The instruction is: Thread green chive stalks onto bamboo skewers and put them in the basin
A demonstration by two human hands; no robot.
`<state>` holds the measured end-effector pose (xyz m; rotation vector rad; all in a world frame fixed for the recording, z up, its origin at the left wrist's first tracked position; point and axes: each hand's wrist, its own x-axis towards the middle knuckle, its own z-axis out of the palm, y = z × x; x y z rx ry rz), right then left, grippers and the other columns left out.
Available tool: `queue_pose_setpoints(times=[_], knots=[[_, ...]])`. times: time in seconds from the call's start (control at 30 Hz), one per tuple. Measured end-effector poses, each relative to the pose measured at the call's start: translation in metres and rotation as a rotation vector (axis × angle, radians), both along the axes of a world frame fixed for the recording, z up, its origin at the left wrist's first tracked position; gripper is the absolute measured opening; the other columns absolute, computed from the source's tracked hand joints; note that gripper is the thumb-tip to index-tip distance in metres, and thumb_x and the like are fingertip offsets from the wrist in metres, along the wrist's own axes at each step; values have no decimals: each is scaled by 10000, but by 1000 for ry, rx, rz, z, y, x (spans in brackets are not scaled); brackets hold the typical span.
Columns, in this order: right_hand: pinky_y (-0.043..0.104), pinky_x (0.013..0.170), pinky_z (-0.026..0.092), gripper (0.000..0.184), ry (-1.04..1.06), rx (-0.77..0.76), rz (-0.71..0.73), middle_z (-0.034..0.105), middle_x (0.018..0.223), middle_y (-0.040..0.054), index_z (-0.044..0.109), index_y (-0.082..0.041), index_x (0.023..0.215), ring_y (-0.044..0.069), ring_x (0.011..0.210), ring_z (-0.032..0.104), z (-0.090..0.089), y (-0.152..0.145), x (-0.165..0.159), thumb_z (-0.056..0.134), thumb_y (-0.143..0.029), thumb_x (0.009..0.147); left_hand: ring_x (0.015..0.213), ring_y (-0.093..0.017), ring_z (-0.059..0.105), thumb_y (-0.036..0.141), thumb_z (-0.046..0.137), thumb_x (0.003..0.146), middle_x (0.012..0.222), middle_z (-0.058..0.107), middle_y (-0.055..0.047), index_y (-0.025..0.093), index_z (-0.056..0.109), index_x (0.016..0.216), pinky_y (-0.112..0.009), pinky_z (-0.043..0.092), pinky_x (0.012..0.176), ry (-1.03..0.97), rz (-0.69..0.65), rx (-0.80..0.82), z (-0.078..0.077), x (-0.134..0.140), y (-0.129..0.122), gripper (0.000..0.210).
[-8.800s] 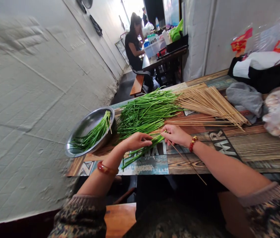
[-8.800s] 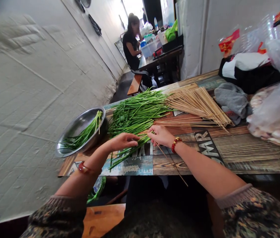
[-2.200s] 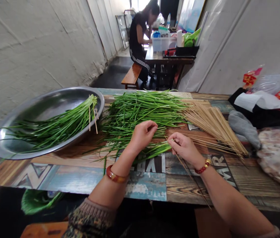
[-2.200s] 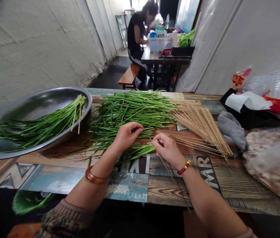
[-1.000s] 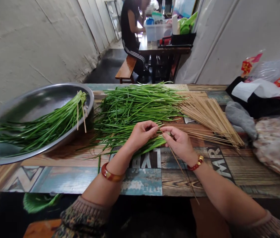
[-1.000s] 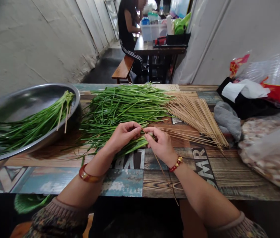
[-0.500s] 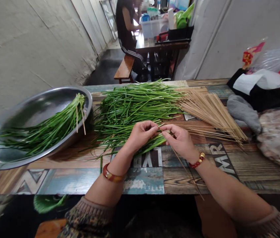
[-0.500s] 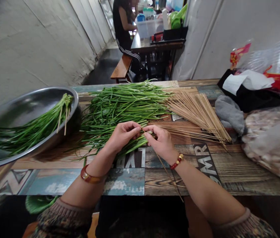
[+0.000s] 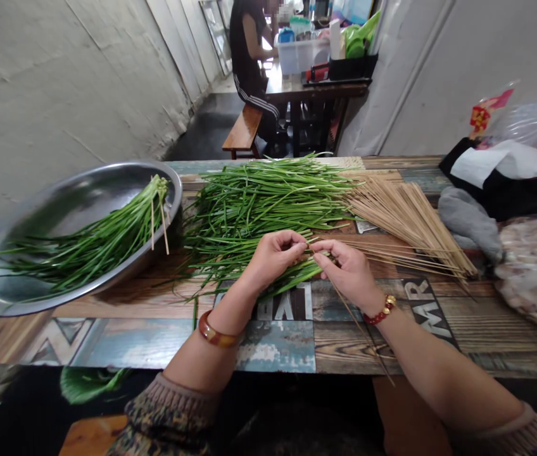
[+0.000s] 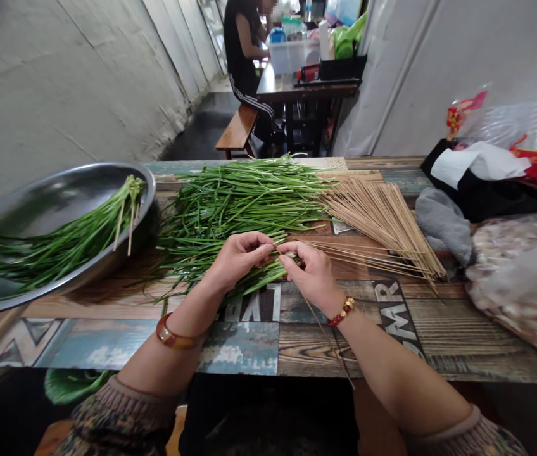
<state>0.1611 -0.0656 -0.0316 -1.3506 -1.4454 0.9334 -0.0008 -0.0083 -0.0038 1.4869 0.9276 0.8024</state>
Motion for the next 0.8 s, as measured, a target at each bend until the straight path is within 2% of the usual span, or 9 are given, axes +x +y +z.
queue_pose_setpoints(times=[0.6, 0.7, 0.8], knots=[[221, 487, 467, 241, -61, 16, -20, 640, 704, 3, 650, -168, 960, 99, 497, 589, -6, 1, 1, 565, -371, 863, 558, -72, 446, 250, 596, 754, 607, 563, 5, 96, 653, 696, -178, 341, 520, 93, -5, 132, -1, -1, -1, 174], [225, 488, 489, 236, -8, 7, -29, 649, 777, 16, 621, -172, 949, 98, 521, 593, -10, 2, 0, 589, -384, 849, 572, -78, 466, 261, 610, 747, 624, 583, -3, 94, 659, 699, -181, 356, 532, 87, -22, 110, -2, -1, -1, 181], [225, 479, 510, 312, 109, 19, -41, 639, 822, 9, 554, -191, 1045, 105, 562, 595, -13, 3, 0, 636, -389, 819, 567, -77, 464, 279, 622, 742, 618, 579, 1, 96, 655, 684, -182, 359, 535, 61, -28, 83, -3, -1, -1, 195]])
